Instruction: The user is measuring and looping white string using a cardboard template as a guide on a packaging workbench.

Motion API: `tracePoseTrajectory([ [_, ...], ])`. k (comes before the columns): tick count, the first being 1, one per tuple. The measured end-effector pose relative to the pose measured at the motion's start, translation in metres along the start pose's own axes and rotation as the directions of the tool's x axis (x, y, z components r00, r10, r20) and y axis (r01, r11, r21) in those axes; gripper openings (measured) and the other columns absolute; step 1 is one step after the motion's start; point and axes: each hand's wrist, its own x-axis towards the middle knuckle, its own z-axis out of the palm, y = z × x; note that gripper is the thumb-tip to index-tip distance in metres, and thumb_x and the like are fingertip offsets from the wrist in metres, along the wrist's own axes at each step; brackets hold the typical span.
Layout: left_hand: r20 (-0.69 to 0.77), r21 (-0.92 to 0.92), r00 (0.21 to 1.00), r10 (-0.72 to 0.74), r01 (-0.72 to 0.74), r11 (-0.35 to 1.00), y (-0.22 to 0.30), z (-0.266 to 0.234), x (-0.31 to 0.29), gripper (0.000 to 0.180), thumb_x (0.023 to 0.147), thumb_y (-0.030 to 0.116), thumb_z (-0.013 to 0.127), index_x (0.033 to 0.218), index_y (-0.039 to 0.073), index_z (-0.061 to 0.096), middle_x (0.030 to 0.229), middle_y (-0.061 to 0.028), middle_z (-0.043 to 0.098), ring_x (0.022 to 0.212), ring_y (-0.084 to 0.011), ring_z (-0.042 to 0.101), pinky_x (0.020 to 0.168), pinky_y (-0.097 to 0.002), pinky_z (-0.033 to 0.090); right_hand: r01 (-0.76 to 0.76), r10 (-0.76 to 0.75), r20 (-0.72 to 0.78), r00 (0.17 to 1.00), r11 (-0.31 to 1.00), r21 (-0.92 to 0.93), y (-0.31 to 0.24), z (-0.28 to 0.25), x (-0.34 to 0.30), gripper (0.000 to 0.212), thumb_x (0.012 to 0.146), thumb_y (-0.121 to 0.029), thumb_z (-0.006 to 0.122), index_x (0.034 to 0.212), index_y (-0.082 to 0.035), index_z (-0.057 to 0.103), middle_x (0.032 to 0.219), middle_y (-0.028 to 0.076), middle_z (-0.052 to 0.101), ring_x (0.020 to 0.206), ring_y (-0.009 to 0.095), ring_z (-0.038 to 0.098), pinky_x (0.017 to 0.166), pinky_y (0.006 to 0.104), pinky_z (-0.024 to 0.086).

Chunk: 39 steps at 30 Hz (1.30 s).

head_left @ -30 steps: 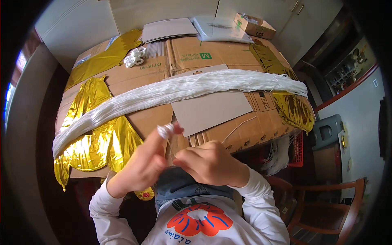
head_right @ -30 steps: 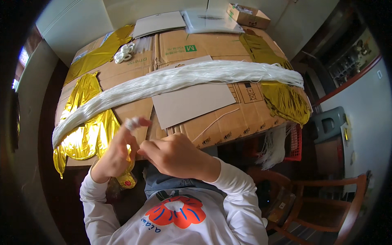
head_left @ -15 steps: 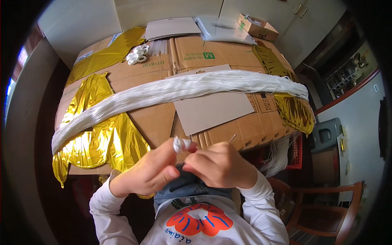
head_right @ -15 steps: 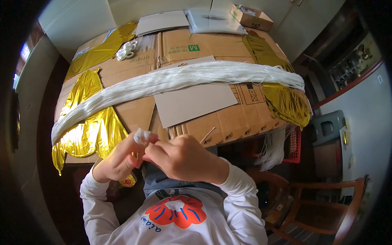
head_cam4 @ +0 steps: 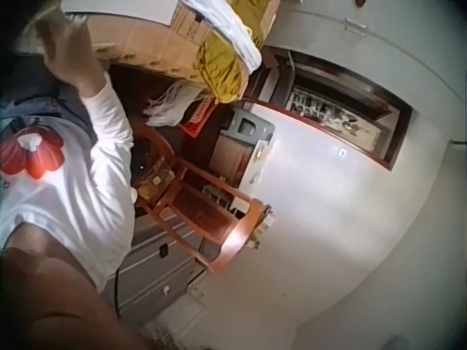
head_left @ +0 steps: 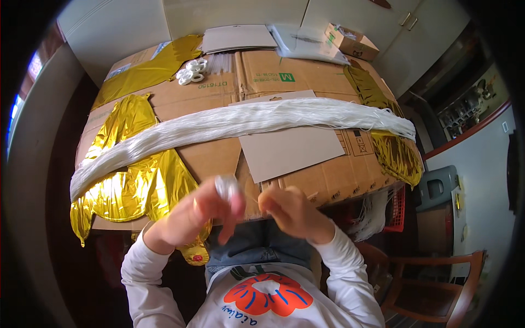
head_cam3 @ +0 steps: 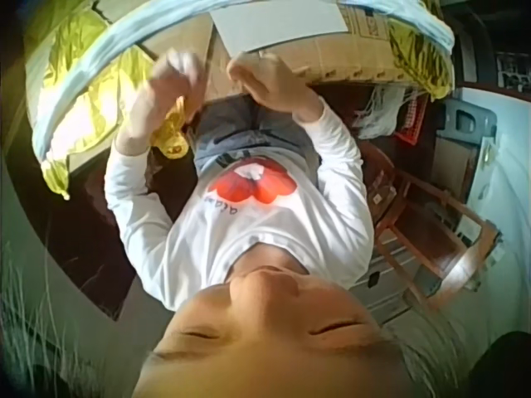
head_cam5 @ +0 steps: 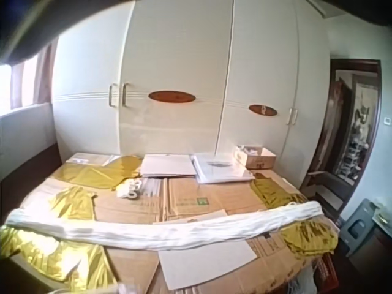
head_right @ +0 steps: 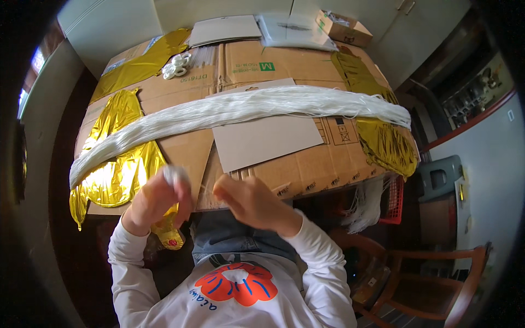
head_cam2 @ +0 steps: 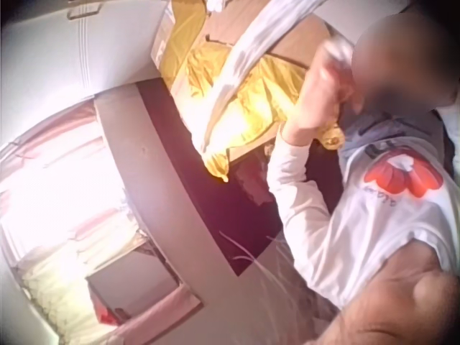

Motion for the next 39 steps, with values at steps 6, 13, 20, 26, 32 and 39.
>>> tracePoseTrajectory([
  [6,-0.135,0.119,0.99,-0.051,0.067,0.991,-0.015,0.005,0.01,0.07,0.077,0.052,0.029,0.124,0.004,0.011,0.122,-0.0106,0.025,0.059,-0.0117,0.045,0.057,-0.0237,0.039,0.158,-0.163,0.005,0.987,0.949,-0.274,-0.029,-0.004,0.006,0.012,0.07,-0.008,0.054,0.067,-0.005,0.043,0.051,0.006,0.046,0.041,0.021,0.049,0.036,0.0299,0.037],
  [13,0.168,0.19,0.952,-0.258,0.225,0.956,-0.004,0.003,0.004,0.054,0.08,0.047,0.027,0.104,0.001,0.04,0.083,-0.0055,0.048,0.056,-0.0076,0.041,0.05,-0.0194,0.036,0.048,-0.036,0.1,0.994,0.991,-0.128,0.008,-0.025,0.027,0.009,0.072,-0.009,0.051,0.069,-0.004,0.045,0.051,0.008,0.048,0.048,0.026,0.052,0.042,0.031,0.04],
  [20,-0.266,0.058,0.943,-0.202,0.225,0.973,-0.016,0.002,0.005,0.038,0.083,0.037,0.032,0.098,0.003,0.038,0.071,-0.0019,0.043,0.057,-0.0071,0.041,0.051,-0.0195,0.036,0.188,-0.114,0.247,0.962,0.934,-0.305,-0.012,0.0,0.0,0.013,0.067,-0.008,0.056,0.064,-0.005,0.044,0.051,0.007,0.044,0.042,0.02,0.048,0.035,0.0293,0.035],
  [26,0.316,0.153,0.888,-0.334,0.3,0.942,-0.008,0.0,-0.002,0.048,0.081,0.043,0.03,0.1,0.0,0.039,0.079,-0.005,0.047,0.063,-0.009,0.044,0.055,-0.0202,0.038,0.282,-0.225,0.236,0.945,0.929,-0.24,-0.014,-0.024,0.028,0.017,0.07,-0.012,0.053,0.062,-0.005,0.041,0.051,0.006,0.043,0.044,0.021,0.049,0.037,0.0289,0.037],
  [32,0.155,-0.192,0.977,0.146,-0.116,0.975,-0.008,-0.007,-0.004,0.058,0.077,0.052,0.031,0.102,0.0,0.036,0.088,-0.0082,0.046,0.057,-0.0129,0.045,0.049,-0.0214,0.037,0.183,-0.158,0.146,0.977,0.967,-0.178,0.005,-0.005,0.012,0.015,0.07,-0.012,0.053,0.064,-0.005,0.042,0.054,0.007,0.047,0.045,0.022,0.05,0.038,0.0298,0.038],
  [39,-0.317,0.119,0.948,0.005,0.034,0.992,-0.013,-0.013,0.001,0.053,0.081,0.045,0.027,0.112,0.003,0.034,0.098,-0.0067,0.047,0.053,-0.0087,0.043,0.048,-0.0194,0.037,0.326,-0.271,0.239,0.933,0.915,-0.238,-0.026,-0.002,0.006,0.016,0.068,-0.013,0.055,0.062,-0.005,0.042,0.052,0.003,0.042,0.043,0.015,0.048,0.038,0.0263,0.039],
])
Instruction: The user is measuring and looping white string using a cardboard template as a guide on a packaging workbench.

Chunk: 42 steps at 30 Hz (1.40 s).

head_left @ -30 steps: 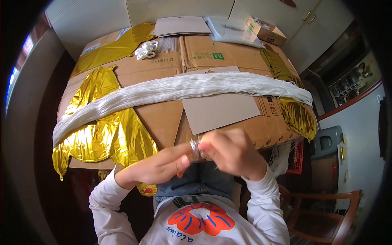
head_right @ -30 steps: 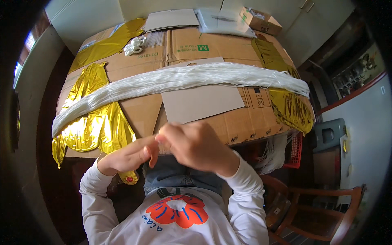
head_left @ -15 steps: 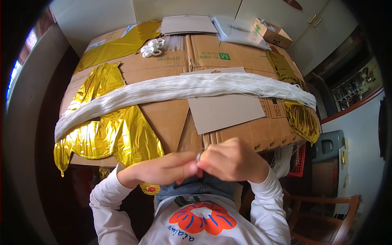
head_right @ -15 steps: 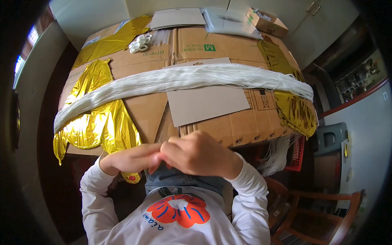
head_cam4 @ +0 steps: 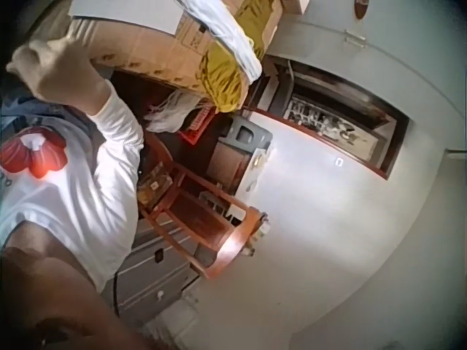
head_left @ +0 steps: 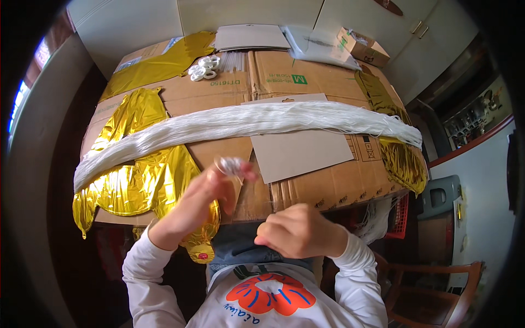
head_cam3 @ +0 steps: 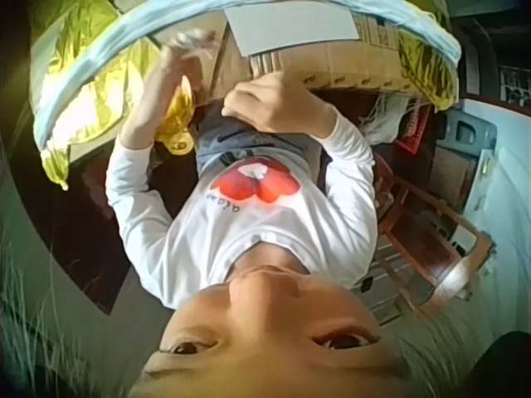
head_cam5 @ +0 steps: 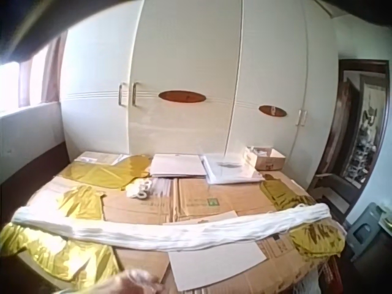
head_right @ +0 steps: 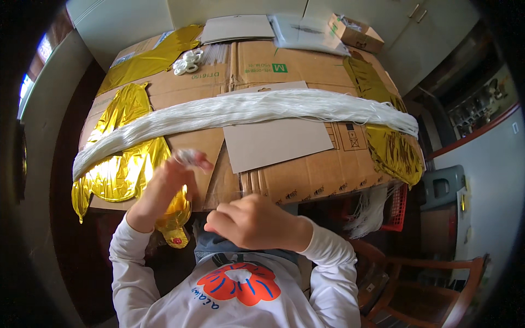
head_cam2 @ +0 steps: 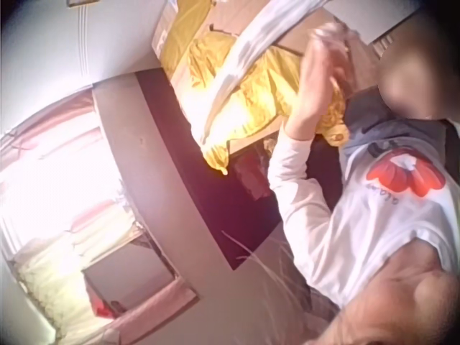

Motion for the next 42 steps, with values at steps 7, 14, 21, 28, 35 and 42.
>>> tracePoseTrajectory([
  [7,0.184,0.004,0.958,-0.221,0.224,0.975,-0.005,0.01,-0.01,0.056,0.08,0.05,0.018,0.092,0.002,0.045,0.074,-0.0045,0.049,0.053,-0.0086,0.041,0.05,-0.0197,0.035,-0.104,0.112,-0.123,0.986,0.992,0.072,0.025,-0.039,0.016,0.026,0.068,-0.019,0.058,0.089,-0.005,0.049,0.075,0.007,0.049,0.059,0.021,0.052,0.051,0.0279,0.043],
  [14,0.325,-0.034,0.932,-0.161,0.182,0.983,-0.004,0.015,-0.006,0.06,0.079,0.05,0.014,0.089,-0.001,0.044,0.076,-0.0066,0.047,0.063,-0.0128,0.046,0.06,-0.0234,0.039,-0.266,0.255,0.103,0.961,0.764,0.589,0.031,0.005,0.002,0.043,0.068,-0.016,0.059,0.106,-0.002,0.045,0.096,0.011,0.05,0.076,0.017,0.052,0.062,0.0246,0.042],
  [21,0.192,-0.014,0.974,-0.123,0.128,0.992,0.001,0.02,-0.008,0.06,0.08,0.049,0.015,0.092,-0.003,0.042,0.081,-0.0071,0.046,0.066,-0.0125,0.046,0.062,-0.0228,0.039,-0.358,0.522,-0.157,0.838,0.745,0.563,0.0,0.022,-0.005,0.037,0.068,-0.003,0.058,0.102,-0.001,0.046,0.095,0.013,0.048,0.072,0.019,0.054,0.061,0.0256,0.044],
  [28,0.056,0.291,0.995,-0.078,0.059,0.955,0.001,0.019,-0.004,0.055,0.083,0.042,0.017,0.092,-0.005,0.044,0.077,-0.0063,0.047,0.065,-0.0107,0.043,0.059,-0.0209,0.037,-0.29,0.485,-0.299,0.822,0.808,0.513,0.011,0.036,-0.009,0.035,0.062,0.003,0.059,0.095,-0.003,0.046,0.095,0.011,0.046,0.078,0.019,0.051,0.064,0.0253,0.042],
  [35,0.314,0.028,0.934,-0.172,0.172,0.985,-0.005,0.009,0.0,0.082,0.072,0.061,0.011,0.114,-0.007,0.028,0.108,-0.0141,0.036,0.099,-0.0192,0.034,0.084,-0.0284,0.026,-0.286,0.399,-0.243,0.884,0.873,0.395,0.022,0.027,-0.005,0.043,0.063,-0.006,0.063,0.101,-0.004,0.044,0.089,0.009,0.047,0.074,0.015,0.048,0.059,0.0232,0.04],
  [42,0.398,-0.134,0.912,-0.104,0.17,0.976,-0.01,0.015,0.006,0.093,0.066,0.069,0.009,0.12,-0.007,0.014,0.124,-0.0158,0.02,0.116,-0.0241,0.018,0.094,-0.0338,0.015,-0.26,0.337,-0.287,0.897,0.926,0.273,0.031,0.027,-0.003,0.039,0.067,-0.01,0.061,0.102,-0.002,0.045,0.083,0.007,0.049,0.064,0.014,0.047,0.055,0.023,0.039],
])
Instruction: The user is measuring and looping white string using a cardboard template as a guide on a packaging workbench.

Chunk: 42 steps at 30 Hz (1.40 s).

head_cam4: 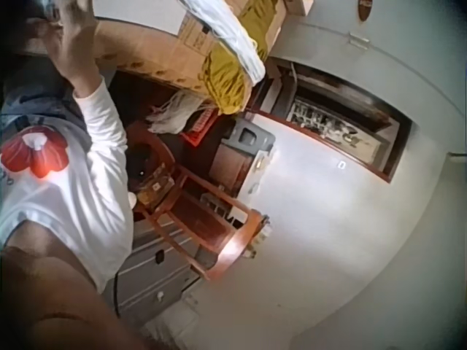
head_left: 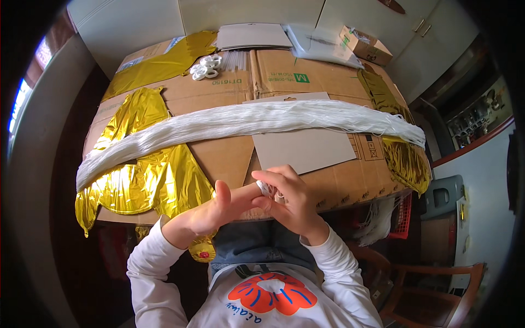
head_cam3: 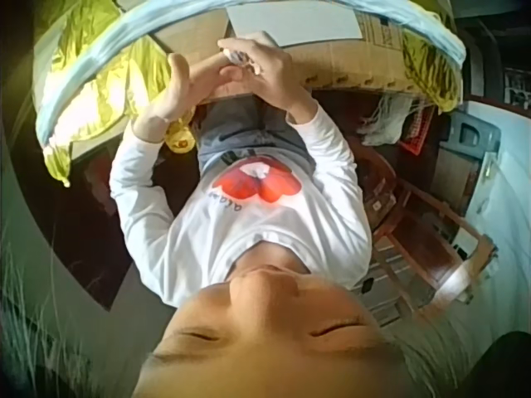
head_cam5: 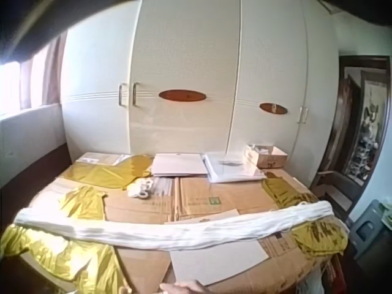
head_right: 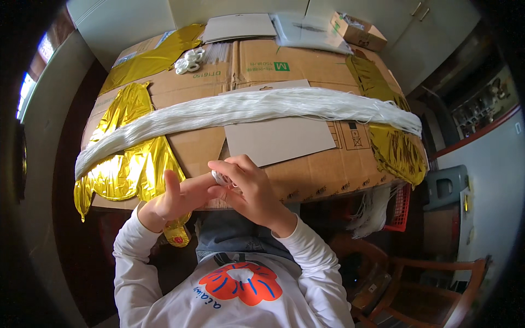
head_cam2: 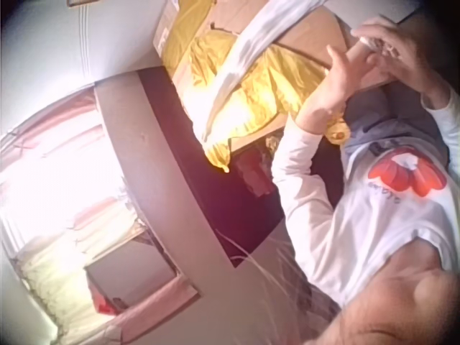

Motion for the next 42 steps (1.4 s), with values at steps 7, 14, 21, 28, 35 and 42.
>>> tracePoseTrajectory([
  [7,-0.107,0.015,0.987,-0.118,0.12,0.993,-0.009,0.007,-0.004,0.072,0.076,0.056,0.014,0.114,-0.004,0.023,0.111,-0.0149,0.032,0.108,-0.0217,0.03,0.089,-0.0291,0.024,0.015,-0.011,0.047,0.999,0.997,-0.082,0.011,0.005,-0.015,0.023,0.069,-0.004,0.051,0.092,-0.001,0.046,0.076,0.011,0.048,0.062,0.019,0.048,0.054,0.0268,0.04],
  [14,-0.095,0.475,0.989,-0.112,0.143,0.868,0.015,0.024,-0.003,0.042,0.082,0.04,0.027,0.087,-0.002,0.035,0.08,-0.0155,0.039,0.073,-0.0258,0.04,0.069,-0.0332,0.034,0.114,-0.149,-0.068,0.987,0.922,-0.369,-0.006,0.013,-0.011,0.021,0.058,-0.003,0.052,0.078,-0.001,0.043,0.072,0.01,0.046,0.062,0.024,0.048,0.049,0.0289,0.041],
  [21,-0.023,0.672,0.996,0.084,-0.047,0.739,0.005,0.027,-0.008,0.042,0.081,0.038,0.034,0.089,-0.003,0.039,0.084,-0.02,0.042,0.085,-0.0329,0.04,0.077,-0.0359,0.032,0.211,-0.231,-0.02,0.973,0.915,-0.344,-0.014,0.009,-0.015,0.026,0.055,-0.001,0.054,0.08,0.001,0.046,0.075,0.012,0.046,0.065,0.025,0.047,0.055,0.0317,0.041],
  [28,-0.009,0.753,0.997,0.077,-0.044,0.657,0.007,0.031,-0.015,0.042,0.08,0.036,0.036,0.093,-0.004,0.04,0.094,-0.0235,0.043,0.103,-0.0384,0.031,0.087,-0.0414,0.026,0.228,-0.236,0.008,0.972,0.931,-0.285,-0.026,0.006,-0.02,0.026,0.057,0.0,0.055,0.081,0.001,0.048,0.078,0.01,0.048,0.065,0.024,0.049,0.055,0.0306,0.044],
  [35,0.058,0.903,0.991,0.121,-0.104,0.417,0.009,0.037,-0.02,0.043,0.079,0.038,0.039,0.089,-0.003,0.044,0.094,-0.024,0.044,0.11,-0.041,0.023,0.086,-0.0446,0.026,0.261,-0.307,-0.059,0.95,0.883,-0.391,-0.024,0.016,-0.026,0.023,0.059,-0.002,0.057,0.079,-0.001,0.046,0.079,0.009,0.048,0.066,0.022,0.049,0.054,0.0288,0.044],
  [42,0.334,0.693,0.929,0.161,-0.358,0.626,0.032,0.025,-0.013,0.047,0.075,0.039,0.044,0.095,-0.004,0.046,0.091,-0.0186,0.048,0.101,-0.0368,0.034,0.084,-0.041,0.028,0.259,-0.346,0.169,0.923,0.882,0.393,-0.024,-0.016,-0.008,0.026,0.061,-0.001,0.058,0.085,-0.002,0.049,0.082,0.01,0.049,0.07,0.021,0.051,0.06,0.0283,0.045],
])
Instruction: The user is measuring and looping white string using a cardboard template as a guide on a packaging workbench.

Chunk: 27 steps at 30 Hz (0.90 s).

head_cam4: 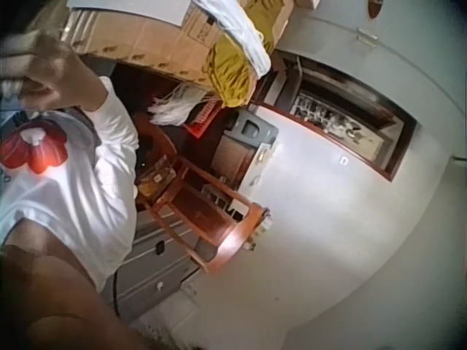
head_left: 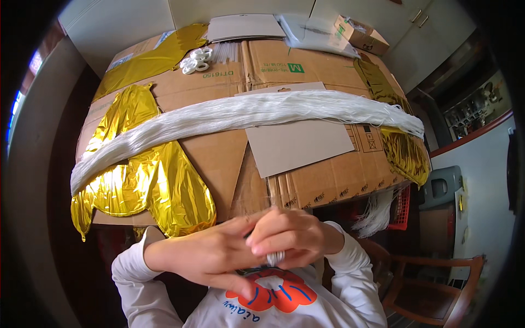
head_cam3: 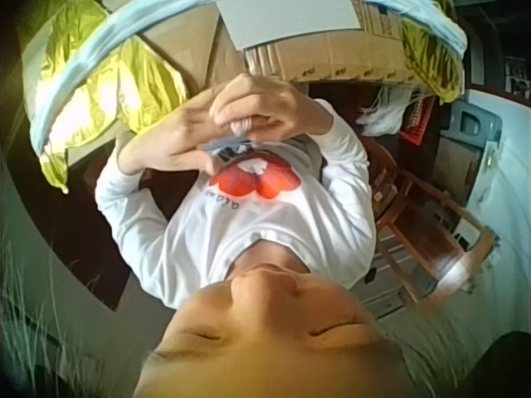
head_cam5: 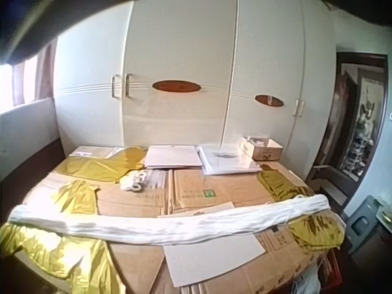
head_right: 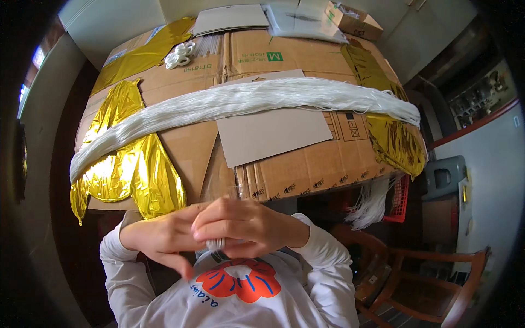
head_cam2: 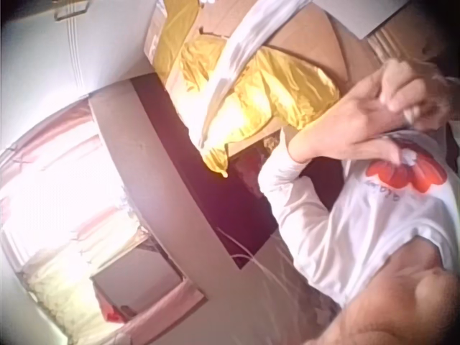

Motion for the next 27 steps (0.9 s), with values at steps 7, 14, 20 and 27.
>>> tracePoseTrajectory([
  [7,0.04,-0.203,0.999,-0.008,0.016,0.979,-0.008,0.003,-0.002,0.053,0.068,0.04,0.054,0.098,-0.004,0.05,0.094,-0.0168,0.049,0.087,-0.0305,0.044,0.079,-0.0379,0.031,-0.335,0.322,0.095,0.942,0.896,0.291,-0.008,0.001,0.002,0.023,0.056,0.001,0.06,0.071,-0.006,0.044,0.076,0.006,0.042,0.058,0.014,0.043,0.05,0.023,0.037],
  [14,0.057,-0.279,0.995,-0.079,0.092,0.956,-0.006,0.007,-0.006,0.049,0.067,0.037,0.056,0.095,-0.003,0.051,0.093,-0.0154,0.049,0.086,-0.0308,0.043,0.076,-0.0372,0.032,-0.369,0.353,0.109,0.929,0.87,0.326,-0.005,0.016,-0.003,0.026,0.054,0.0,0.061,0.062,-0.008,0.037,0.072,0.004,0.035,0.056,0.013,0.033,0.045,0.0229,0.027],
  [20,0.049,-0.205,0.992,-0.114,0.122,0.971,-0.007,0.009,-0.009,0.041,0.07,0.035,0.053,0.091,0.0,0.053,0.088,-0.013,0.051,0.087,-0.0299,0.043,0.078,-0.0387,0.03,-0.355,0.366,0.014,0.93,0.89,0.286,-0.007,0.023,-0.007,0.027,0.056,-0.002,0.063,0.059,-0.008,0.037,0.066,0.003,0.033,0.053,0.013,0.032,0.045,0.0236,0.026],
  [27,-0.164,-0.255,0.969,-0.187,0.141,0.956,-0.013,0.013,-0.008,0.04,0.075,0.035,0.048,0.094,0.0,0.048,0.086,-0.013,0.05,0.093,-0.0286,0.043,0.082,-0.0402,0.027,-0.313,0.307,-0.177,0.935,0.95,-0.007,-0.004,0.01,0.004,0.024,0.056,-0.008,0.065,0.065,-0.006,0.043,0.064,0.005,0.04,0.054,0.014,0.039,0.046,0.0241,0.032],
])
